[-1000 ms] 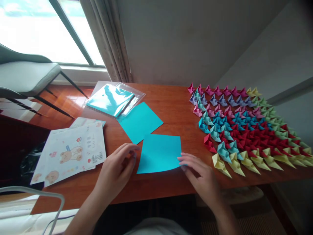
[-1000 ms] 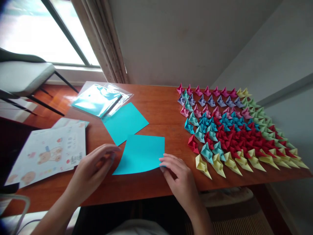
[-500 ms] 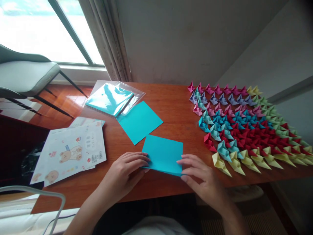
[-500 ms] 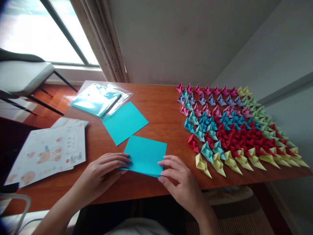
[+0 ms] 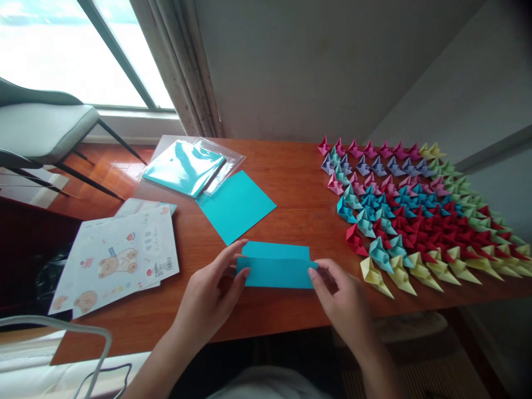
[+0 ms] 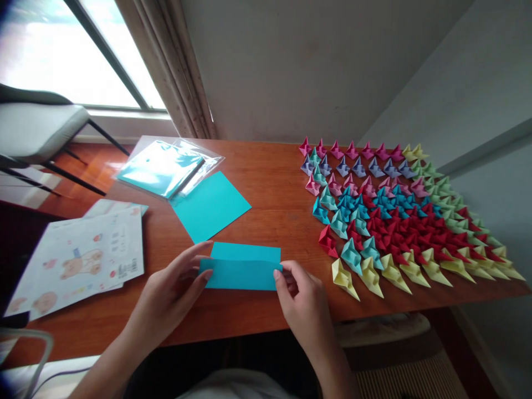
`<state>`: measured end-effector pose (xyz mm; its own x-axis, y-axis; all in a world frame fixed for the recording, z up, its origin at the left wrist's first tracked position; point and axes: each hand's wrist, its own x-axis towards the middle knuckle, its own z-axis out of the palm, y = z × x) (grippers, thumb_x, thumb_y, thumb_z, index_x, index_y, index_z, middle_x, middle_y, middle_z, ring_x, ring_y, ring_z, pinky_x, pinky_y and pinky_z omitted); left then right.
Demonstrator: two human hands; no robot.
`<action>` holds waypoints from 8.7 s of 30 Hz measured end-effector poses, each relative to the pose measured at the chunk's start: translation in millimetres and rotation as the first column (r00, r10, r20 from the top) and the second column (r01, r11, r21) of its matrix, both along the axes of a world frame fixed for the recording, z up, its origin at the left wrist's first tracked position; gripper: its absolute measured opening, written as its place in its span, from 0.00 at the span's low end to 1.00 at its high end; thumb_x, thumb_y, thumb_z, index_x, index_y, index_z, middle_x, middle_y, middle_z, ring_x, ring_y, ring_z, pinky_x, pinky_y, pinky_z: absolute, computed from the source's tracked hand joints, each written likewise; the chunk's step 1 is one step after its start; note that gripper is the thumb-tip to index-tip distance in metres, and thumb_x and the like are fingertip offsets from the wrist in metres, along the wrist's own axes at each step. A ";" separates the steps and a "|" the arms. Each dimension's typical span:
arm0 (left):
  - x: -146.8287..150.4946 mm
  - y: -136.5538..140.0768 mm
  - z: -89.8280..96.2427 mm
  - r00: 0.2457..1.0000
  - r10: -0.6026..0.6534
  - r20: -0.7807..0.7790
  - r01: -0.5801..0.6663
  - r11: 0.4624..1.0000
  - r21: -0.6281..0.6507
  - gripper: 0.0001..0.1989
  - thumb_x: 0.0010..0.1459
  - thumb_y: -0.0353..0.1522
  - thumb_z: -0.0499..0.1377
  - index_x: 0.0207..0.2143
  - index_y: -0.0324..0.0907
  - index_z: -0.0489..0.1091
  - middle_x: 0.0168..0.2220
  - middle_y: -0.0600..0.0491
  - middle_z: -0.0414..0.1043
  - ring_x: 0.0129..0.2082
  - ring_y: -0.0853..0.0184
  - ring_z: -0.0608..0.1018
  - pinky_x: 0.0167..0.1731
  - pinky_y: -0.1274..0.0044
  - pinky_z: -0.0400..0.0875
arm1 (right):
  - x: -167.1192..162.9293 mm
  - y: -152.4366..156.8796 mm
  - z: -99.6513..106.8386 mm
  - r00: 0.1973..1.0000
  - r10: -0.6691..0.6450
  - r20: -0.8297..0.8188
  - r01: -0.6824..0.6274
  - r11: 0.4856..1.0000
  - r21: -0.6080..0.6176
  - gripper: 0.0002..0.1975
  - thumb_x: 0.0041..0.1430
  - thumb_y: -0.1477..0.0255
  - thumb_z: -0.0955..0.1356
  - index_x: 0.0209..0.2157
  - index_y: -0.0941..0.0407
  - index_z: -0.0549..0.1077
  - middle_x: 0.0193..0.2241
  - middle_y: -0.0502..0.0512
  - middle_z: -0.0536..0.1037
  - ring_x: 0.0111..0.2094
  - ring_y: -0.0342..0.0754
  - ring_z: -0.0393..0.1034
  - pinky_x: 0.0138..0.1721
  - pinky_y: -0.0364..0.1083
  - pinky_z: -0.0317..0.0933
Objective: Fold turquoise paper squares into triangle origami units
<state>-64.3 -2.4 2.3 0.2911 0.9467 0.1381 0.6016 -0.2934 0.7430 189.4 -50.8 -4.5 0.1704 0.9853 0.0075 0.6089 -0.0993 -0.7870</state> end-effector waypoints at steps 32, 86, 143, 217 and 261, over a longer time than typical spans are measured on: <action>58.3 -35.3 -13.9 0.853 -0.177 -0.491 0.333 0.909 0.251 0.31 0.65 0.48 0.54 0.65 0.42 0.63 0.69 0.44 0.59 0.68 0.50 0.62 0.69 0.57 0.39 | 0.6 31.7 0.9 0.839 0.175 0.516 -0.231 0.972 0.046 0.18 0.64 0.72 0.67 0.55 0.57 0.70 0.47 0.63 0.75 0.49 0.59 0.71 0.49 0.57 0.68; 11.6 25.9 7.9 0.890 0.134 0.435 0.058 0.915 -0.400 0.29 0.59 0.38 0.65 0.61 0.46 0.63 0.57 0.45 0.71 0.44 0.65 0.76 0.41 0.76 0.76 | 22.2 16.4 3.5 0.977 0.048 -0.209 -0.006 0.980 0.198 0.03 0.62 0.69 0.71 0.35 0.50 0.80 0.32 0.49 0.80 0.34 0.47 0.75 0.36 0.43 0.69; 14.0 15.2 7.9 0.899 0.159 0.409 -0.022 0.947 -0.321 0.06 0.52 0.31 0.69 0.35 0.44 0.82 0.34 0.54 0.84 0.30 0.66 0.84 0.28 0.83 0.77 | 11.9 10.1 18.3 0.968 -0.082 -0.236 0.077 0.997 -0.027 0.10 0.58 0.61 0.74 0.31 0.53 0.81 0.30 0.53 0.83 0.31 0.49 0.78 0.33 0.44 0.70; 17.4 19.0 4.5 0.996 0.082 0.043 -0.077 0.992 -0.104 0.07 0.63 0.34 0.60 0.34 0.43 0.76 0.40 0.50 0.79 0.38 0.63 0.79 0.38 0.74 0.73 | 9.9 34.6 -1.0 0.998 0.047 -0.041 -0.045 0.998 0.052 0.09 0.63 0.64 0.70 0.33 0.53 0.80 0.33 0.53 0.82 0.35 0.49 0.76 0.37 0.46 0.69; 63.8 0.5 12.5 0.705 -0.227 -0.672 0.329 0.944 0.026 0.06 0.62 0.25 0.56 0.40 0.38 0.72 0.41 0.47 0.72 0.42 0.56 0.73 0.44 0.66 0.74 | -56.8 30.9 13.1 0.647 0.217 0.731 -0.215 0.972 -0.098 0.04 0.66 0.76 0.64 0.40 0.55 0.70 0.37 0.60 0.74 0.39 0.57 0.65 0.38 0.53 0.55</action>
